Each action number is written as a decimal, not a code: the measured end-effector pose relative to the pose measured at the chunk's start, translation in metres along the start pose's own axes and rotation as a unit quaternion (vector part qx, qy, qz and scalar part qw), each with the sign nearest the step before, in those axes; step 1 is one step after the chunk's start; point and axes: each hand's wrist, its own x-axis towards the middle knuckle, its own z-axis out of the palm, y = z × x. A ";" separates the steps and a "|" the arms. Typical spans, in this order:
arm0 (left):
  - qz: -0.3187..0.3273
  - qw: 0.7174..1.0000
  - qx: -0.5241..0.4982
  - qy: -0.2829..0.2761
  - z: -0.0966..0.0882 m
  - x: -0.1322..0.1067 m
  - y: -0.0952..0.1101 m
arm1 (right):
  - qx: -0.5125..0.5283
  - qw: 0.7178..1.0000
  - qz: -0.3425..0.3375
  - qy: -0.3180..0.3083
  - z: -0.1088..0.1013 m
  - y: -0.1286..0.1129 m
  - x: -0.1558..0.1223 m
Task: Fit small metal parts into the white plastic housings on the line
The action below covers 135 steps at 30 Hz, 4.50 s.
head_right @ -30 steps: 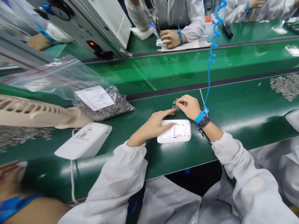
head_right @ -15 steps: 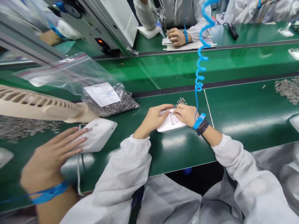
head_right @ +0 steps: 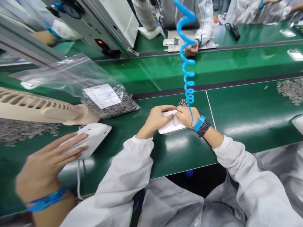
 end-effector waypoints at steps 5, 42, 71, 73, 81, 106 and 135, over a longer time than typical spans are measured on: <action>-0.032 0.999 -0.009 0.005 0.000 0.001 0.003 | -0.013 1.000 -0.011 -0.025 -0.004 -0.001 0.000; -0.040 0.962 0.226 0.150 -0.052 -0.134 -0.075 | 0.234 0.917 0.233 0.223 0.010 0.048 0.009; 0.142 0.949 0.276 0.057 0.041 0.006 -0.014 | 0.173 0.948 0.206 0.169 0.010 0.048 0.006; 0.160 0.947 0.276 0.033 0.044 0.010 -0.012 | 0.158 0.957 0.178 0.167 0.010 0.047 0.006; 0.159 0.955 0.252 0.011 0.046 0.010 -0.014 | 0.075 0.994 0.080 0.031 0.003 0.038 0.005; 0.142 0.955 0.260 0.024 0.044 0.012 -0.015 | 0.122 0.982 0.126 0.065 0.010 0.050 0.007; 0.141 0.962 0.233 0.035 0.045 0.015 -0.021 | 0.306 0.905 0.237 0.175 0.028 0.063 0.010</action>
